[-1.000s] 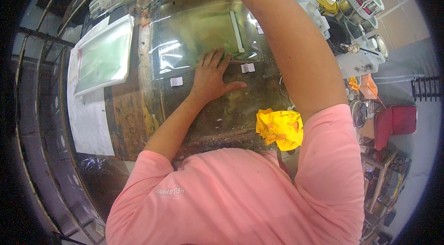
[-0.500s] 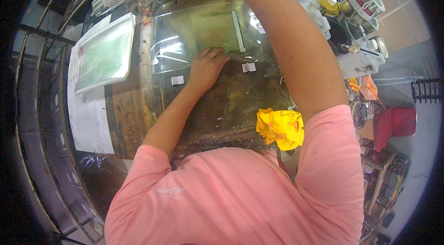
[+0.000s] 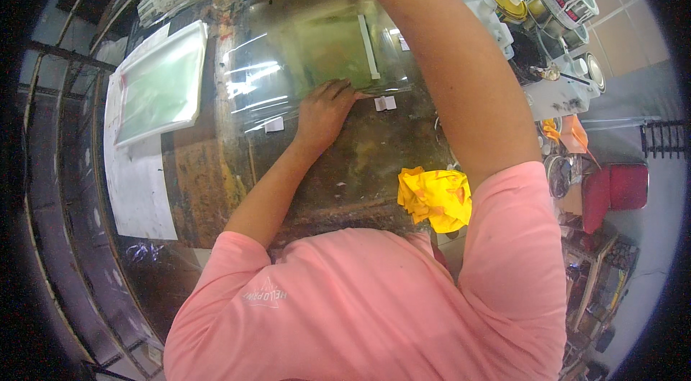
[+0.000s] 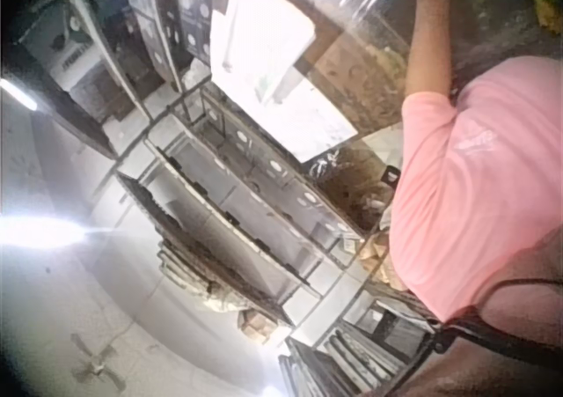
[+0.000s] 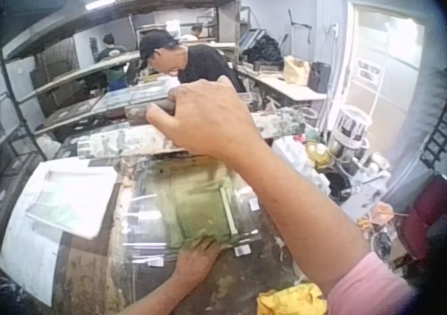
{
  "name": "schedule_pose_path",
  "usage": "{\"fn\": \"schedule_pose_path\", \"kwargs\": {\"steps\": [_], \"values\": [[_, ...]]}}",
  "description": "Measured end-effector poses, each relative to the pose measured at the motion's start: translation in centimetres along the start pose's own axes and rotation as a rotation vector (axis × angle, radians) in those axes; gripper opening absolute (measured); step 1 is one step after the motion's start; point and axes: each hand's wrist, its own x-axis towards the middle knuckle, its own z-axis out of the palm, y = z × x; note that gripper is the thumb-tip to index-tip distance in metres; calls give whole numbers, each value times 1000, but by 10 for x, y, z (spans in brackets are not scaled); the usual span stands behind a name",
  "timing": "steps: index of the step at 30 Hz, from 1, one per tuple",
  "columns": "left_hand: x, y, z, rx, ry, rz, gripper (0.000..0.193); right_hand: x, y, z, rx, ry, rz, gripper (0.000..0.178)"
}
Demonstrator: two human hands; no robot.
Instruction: The person performs screen printing by repeatedly pulling a squeegee across a screen to transfer green ink onto a substrate. They periodically lift the screen to reveal a flower-shaped print, then reposition the screen and continue printing.
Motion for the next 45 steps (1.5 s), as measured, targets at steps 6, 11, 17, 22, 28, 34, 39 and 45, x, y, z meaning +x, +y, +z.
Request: {"fn": "schedule_pose_path", "kwargs": {"steps": [6, 11, 17, 22, 28, 34, 39, 45], "values": [[11, -18, 1, -12, 68, 84, 18, -2, 1, 5, 26, 81, -16, 54], [11, -16, 4, -6, 50, 73, 19, -2, -3, -1, 94, 41, -15, 51], [0, 3, 0, -90, 12, -65, 59, 0, 0, 2, 44, 46, -11, 51], [-5, 11, -2, -3, -161, -113, 104, -2, -4, -6, 78, 8, -8, 52], [-10, 13, -5, 16, -255, -144, 111, 1, 0, 9, 62, 59, -14, 52], [-6, 16, 3, -30, -188, -83, 110, -6, -6, -15, -20, -12, 69, 53], [-17, 12, 4, 2, -186, -147, 108, -4, -11, 4, 72, 47, -14, 54], [-9, 18, 0, -8, -234, -128, 107, -3, -4, -4, 43, 82, 12, 53]]}}
